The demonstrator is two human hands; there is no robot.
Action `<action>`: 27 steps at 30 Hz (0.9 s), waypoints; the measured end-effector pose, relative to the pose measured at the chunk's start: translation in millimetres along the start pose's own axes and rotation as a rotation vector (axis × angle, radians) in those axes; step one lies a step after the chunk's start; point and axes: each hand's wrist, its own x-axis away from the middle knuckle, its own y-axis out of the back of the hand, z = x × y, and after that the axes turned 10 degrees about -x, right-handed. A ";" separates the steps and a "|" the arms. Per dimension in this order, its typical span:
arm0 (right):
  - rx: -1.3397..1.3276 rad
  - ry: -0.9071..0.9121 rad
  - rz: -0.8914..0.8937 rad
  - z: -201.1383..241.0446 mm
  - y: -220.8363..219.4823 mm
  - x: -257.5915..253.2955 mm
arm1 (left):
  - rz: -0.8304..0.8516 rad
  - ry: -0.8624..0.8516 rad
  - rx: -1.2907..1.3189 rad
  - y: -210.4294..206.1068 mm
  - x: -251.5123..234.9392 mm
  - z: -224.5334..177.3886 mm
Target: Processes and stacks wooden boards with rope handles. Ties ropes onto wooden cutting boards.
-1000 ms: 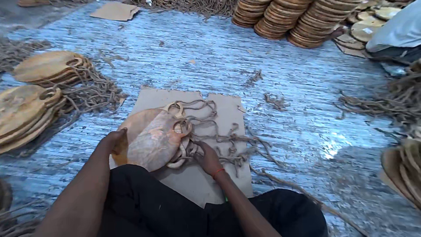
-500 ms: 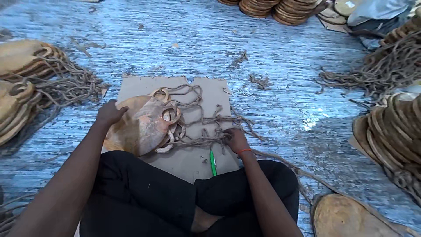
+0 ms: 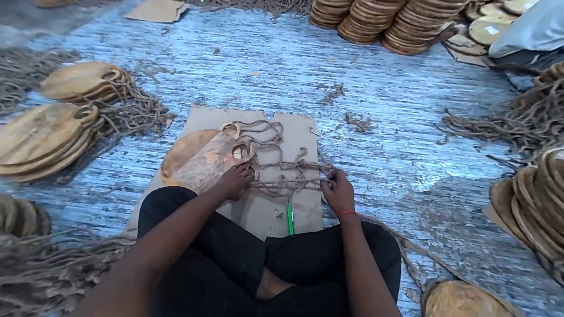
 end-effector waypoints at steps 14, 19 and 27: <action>-0.009 -0.261 0.377 -12.4 15.6 -0.6 | 0.095 0.268 0.064 11.9 -4.2 16.3; -0.297 -0.035 0.258 5.8 -0.3 10.8 | -0.265 0.085 0.504 40.5 8.0 -14.0; -0.233 0.375 0.289 45.7 -63.8 54.4 | -0.177 -0.032 1.070 60.4 25.2 -96.1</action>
